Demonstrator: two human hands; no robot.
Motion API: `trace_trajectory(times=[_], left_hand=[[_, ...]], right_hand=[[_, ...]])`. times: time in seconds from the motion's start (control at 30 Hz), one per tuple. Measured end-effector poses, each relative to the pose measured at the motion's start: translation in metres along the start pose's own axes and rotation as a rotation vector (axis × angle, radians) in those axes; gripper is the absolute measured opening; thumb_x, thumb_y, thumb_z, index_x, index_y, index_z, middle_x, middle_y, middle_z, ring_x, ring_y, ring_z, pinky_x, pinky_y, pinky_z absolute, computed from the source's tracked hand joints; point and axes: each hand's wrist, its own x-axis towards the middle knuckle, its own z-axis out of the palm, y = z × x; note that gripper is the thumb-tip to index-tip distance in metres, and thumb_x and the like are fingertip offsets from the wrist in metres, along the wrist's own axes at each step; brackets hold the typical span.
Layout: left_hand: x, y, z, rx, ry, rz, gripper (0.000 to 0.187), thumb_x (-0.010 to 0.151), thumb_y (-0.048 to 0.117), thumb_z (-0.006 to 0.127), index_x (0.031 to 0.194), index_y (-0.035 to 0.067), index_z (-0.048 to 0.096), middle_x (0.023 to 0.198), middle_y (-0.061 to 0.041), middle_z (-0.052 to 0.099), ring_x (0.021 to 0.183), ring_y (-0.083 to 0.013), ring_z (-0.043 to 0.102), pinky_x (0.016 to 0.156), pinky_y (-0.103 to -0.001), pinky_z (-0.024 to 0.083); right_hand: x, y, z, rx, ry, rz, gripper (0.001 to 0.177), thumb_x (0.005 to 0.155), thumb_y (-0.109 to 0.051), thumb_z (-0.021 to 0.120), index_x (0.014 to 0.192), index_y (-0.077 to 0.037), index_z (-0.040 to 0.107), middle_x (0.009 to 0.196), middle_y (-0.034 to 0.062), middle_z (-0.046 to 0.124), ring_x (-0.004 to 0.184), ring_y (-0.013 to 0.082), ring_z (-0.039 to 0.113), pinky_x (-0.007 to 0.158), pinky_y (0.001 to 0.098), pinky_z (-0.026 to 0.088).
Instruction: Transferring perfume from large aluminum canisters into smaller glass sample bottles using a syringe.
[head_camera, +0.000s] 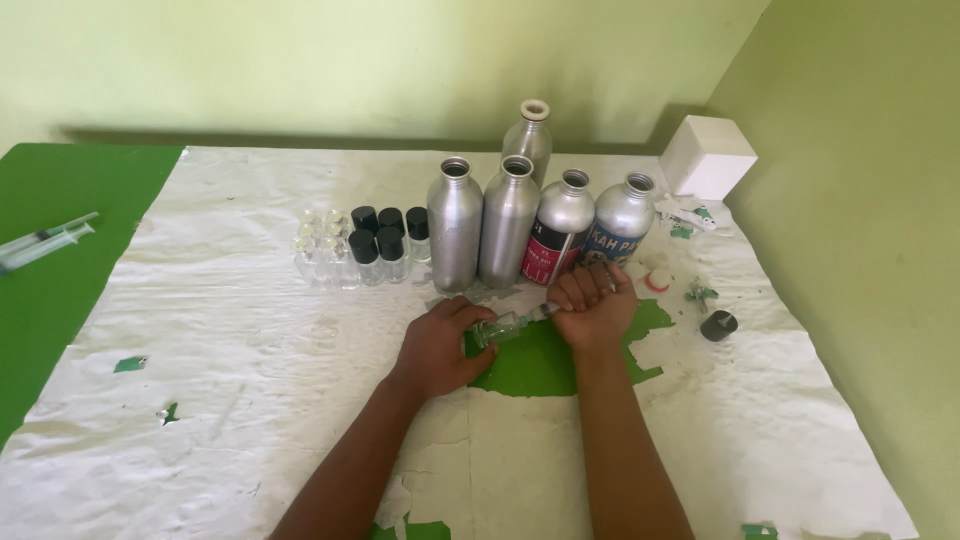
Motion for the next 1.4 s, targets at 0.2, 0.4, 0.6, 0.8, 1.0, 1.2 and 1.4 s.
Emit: trace_trajectory(times=[0.2,0.4,0.6,0.8,1.0,1.2,1.4], left_hand=[[0.000,0.001,-0.002,-0.010,0.000,-0.002,0.035,0.081,0.033,0.080,0.112,0.018,0.075,0.102,-0.005,0.071,0.098,-0.0266,0.071,0.081,-0.040,0.060],[0.001,0.006,-0.006,-0.002,-0.018,-0.018,0.040,0.081,0.034,0.079,0.118,0.018,0.073,0.101,-0.006,0.072,0.099,-0.0275,0.071,0.084,-0.042,0.060],[0.001,0.002,-0.002,-0.001,-0.009,-0.020,0.039,0.082,0.034,0.079,0.116,0.017,0.072,0.098,-0.006,0.072,0.098,-0.0267,0.071,0.084,-0.042,0.060],[0.001,0.001,-0.002,-0.013,-0.002,-0.015,0.040,0.081,0.034,0.080,0.116,0.016,0.072,0.099,-0.007,0.072,0.099,-0.0277,0.071,0.084,-0.042,0.060],[0.004,0.002,-0.004,-0.026,-0.034,-0.020,0.039,0.083,0.036,0.078,0.115,0.015,0.072,0.099,-0.007,0.072,0.097,-0.0274,0.071,0.082,-0.042,0.059],[0.003,0.005,-0.007,-0.009,-0.007,-0.015,0.038,0.083,0.036,0.079,0.115,0.016,0.073,0.104,-0.006,0.071,0.098,-0.0284,0.071,0.082,-0.043,0.060],[0.001,0.001,-0.003,0.003,-0.015,-0.025,0.036,0.081,0.032,0.080,0.113,0.018,0.076,0.106,-0.004,0.069,0.097,-0.0279,0.070,0.082,-0.043,0.061]], right_hand=[[0.002,-0.002,-0.004,-0.019,-0.006,-0.001,0.042,0.090,-0.044,0.051,0.057,-0.029,0.030,0.048,-0.0100,0.018,0.042,0.0100,0.020,0.045,0.0295,0.024],[0.000,-0.002,0.000,0.002,0.024,-0.015,0.043,0.092,-0.041,0.051,0.057,-0.028,0.031,0.048,-0.0094,0.018,0.042,0.0105,0.020,0.045,0.0293,0.024],[-0.004,-0.002,0.009,0.049,0.199,-0.058,0.042,0.095,-0.037,0.048,0.059,-0.027,0.029,0.051,-0.0091,0.016,0.043,0.0121,0.019,0.045,0.0319,0.022],[-0.001,-0.002,0.013,0.044,0.272,-0.117,0.043,0.095,-0.035,0.047,0.059,-0.026,0.026,0.052,-0.0092,0.014,0.043,0.0126,0.017,0.043,0.0317,0.019],[0.006,-0.003,0.004,0.029,0.250,-0.096,0.042,0.092,-0.036,0.050,0.058,-0.027,0.027,0.053,-0.0096,0.013,0.044,0.0118,0.017,0.043,0.0309,0.021],[-0.005,0.000,0.026,0.086,0.310,-0.096,0.042,0.098,-0.034,0.045,0.059,-0.026,0.031,0.051,-0.0104,0.017,0.043,0.0104,0.017,0.043,0.0277,0.020],[-0.010,0.004,0.029,0.052,0.394,-0.139,0.039,0.093,-0.033,0.051,0.061,-0.024,0.031,0.055,-0.0088,0.019,0.044,0.0121,0.022,0.042,0.0298,0.022]])
